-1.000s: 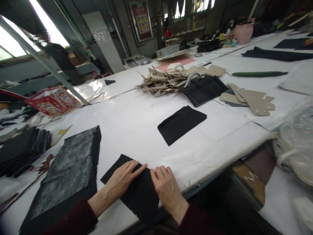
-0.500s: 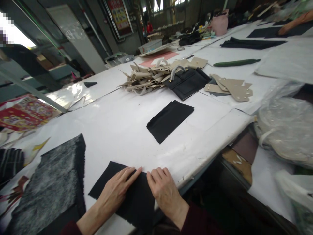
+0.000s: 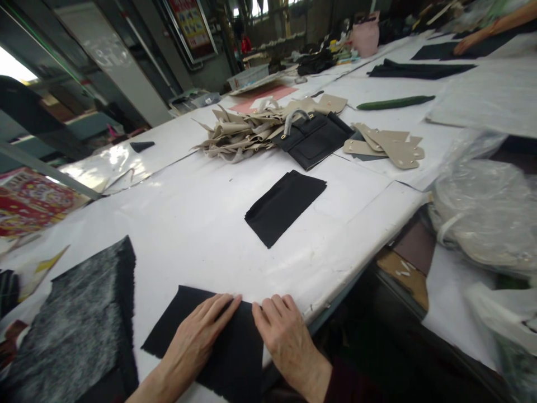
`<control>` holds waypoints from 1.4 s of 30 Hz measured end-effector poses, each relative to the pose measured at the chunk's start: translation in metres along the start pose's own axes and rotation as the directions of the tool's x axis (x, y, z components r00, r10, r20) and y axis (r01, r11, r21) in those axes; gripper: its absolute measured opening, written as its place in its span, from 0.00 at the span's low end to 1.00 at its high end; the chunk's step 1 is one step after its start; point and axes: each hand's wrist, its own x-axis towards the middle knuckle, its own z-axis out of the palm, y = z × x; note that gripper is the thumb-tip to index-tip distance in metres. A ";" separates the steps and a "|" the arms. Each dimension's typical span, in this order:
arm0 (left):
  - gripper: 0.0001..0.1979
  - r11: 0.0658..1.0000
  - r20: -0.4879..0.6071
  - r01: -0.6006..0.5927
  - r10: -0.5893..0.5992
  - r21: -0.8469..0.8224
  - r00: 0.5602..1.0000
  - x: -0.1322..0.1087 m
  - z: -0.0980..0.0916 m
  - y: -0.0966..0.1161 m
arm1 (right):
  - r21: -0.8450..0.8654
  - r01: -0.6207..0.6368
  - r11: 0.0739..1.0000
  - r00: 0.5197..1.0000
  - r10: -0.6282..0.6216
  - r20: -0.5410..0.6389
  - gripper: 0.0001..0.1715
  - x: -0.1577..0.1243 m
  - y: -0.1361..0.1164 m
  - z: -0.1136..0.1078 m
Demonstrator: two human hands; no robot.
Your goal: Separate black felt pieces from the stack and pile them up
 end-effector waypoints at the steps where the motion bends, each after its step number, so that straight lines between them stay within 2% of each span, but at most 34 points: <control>1: 0.40 1.000 0.009 0.001 -0.001 0.002 1.000 0.001 -0.001 0.001 | 0.003 -0.001 1.000 1.000 0.001 -0.001 0.19 0.000 0.000 0.000; 10: 0.43 0.999 0.051 -0.025 0.022 0.048 0.998 0.003 -0.007 0.006 | 0.003 -0.012 1.000 1.000 0.012 -0.004 0.17 -0.004 0.000 -0.001; 17: 0.44 0.997 0.086 -0.022 0.015 0.079 0.996 0.004 -0.009 0.007 | 0.036 -0.025 0.999 1.000 0.025 0.001 0.17 -0.015 0.005 -0.010; 20: 0.43 0.997 0.091 -0.021 0.013 0.078 0.996 0.004 -0.011 0.008 | 0.128 -0.073 0.989 0.997 0.076 -0.017 0.18 -0.014 0.006 -0.019; 23: 0.41 0.997 0.073 -0.015 0.009 0.072 0.997 0.004 -0.011 0.008 | 0.303 -0.132 0.944 0.986 0.156 -0.055 0.23 -0.001 0.003 -0.024; 25: 0.39 0.998 0.047 -0.008 0.005 0.064 0.999 0.003 -0.010 0.008 | 0.439 -0.163 0.884 0.980 0.196 -0.032 0.26 0.012 -0.001 -0.023; 27: 0.37 0.999 0.025 0.004 -0.005 0.044 1.000 0.002 -0.008 0.009 | 0.490 -0.186 0.852 0.980 0.198 0.028 0.28 0.022 -0.006 -0.016; 30: 0.34 0.999 -0.002 0.045 -0.045 -0.002 0.999 0.001 -0.004 0.009 | 0.328 -0.153 0.932 0.986 0.123 0.111 0.27 0.028 -0.013 -0.001; 34: 0.31 0.997 -0.006 0.069 -0.069 -0.043 0.998 0.000 -0.004 0.008 | 0.079 -0.054 0.995 0.992 0.044 0.119 0.24 0.022 -0.019 0.010; 39: 0.34 0.996 0.022 0.093 -0.093 -0.001 0.995 -0.012 -0.006 -0.001 | -0.005 -0.011 1.000 0.995 0.011 0.094 0.27 0.005 -0.011 0.003; 42: 0.38 0.984 0.016 0.175 -0.176 0.039 0.984 -0.026 -0.006 -0.017 | -0.015 -0.005 1.000 0.997 0.006 0.072 0.27 -0.008 -0.003 -0.006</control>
